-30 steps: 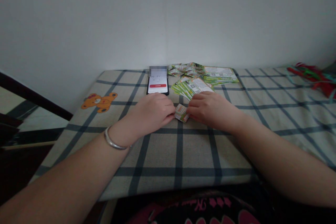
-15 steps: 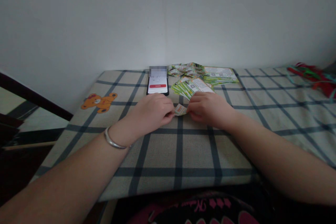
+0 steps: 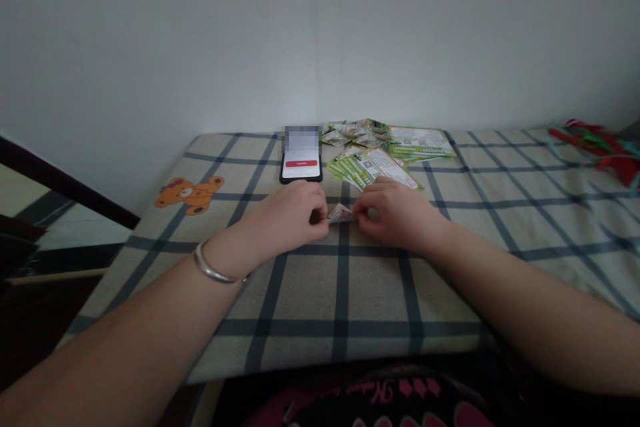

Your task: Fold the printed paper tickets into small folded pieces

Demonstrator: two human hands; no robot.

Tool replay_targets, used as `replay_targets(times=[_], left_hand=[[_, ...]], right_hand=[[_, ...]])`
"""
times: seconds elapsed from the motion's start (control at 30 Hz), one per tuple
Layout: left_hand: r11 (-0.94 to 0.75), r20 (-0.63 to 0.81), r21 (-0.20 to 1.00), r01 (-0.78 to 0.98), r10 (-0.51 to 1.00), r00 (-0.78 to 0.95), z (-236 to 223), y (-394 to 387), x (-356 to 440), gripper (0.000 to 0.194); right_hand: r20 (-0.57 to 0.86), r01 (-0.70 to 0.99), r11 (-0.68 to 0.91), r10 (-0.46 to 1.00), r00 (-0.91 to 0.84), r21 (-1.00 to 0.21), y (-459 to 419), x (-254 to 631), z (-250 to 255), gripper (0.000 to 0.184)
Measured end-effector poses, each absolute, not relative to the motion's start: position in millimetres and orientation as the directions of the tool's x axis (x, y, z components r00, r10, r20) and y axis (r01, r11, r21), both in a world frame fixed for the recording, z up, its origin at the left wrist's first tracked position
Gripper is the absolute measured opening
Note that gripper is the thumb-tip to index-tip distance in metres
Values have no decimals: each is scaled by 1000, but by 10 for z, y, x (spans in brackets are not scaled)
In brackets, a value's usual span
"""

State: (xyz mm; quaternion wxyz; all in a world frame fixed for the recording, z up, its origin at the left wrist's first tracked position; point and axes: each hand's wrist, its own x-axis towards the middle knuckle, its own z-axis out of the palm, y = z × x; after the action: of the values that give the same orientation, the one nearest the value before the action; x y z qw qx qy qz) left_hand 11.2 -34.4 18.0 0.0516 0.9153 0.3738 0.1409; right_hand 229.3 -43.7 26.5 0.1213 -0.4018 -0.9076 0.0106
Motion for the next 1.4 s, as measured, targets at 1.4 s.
replay_targets(times=[1.4], left_hand=[[-594, 191, 398, 699, 799, 571, 122, -309, 132, 14]], right_hand=[[231, 666, 746, 650, -724, -10, -383, 2348, 267, 18]])
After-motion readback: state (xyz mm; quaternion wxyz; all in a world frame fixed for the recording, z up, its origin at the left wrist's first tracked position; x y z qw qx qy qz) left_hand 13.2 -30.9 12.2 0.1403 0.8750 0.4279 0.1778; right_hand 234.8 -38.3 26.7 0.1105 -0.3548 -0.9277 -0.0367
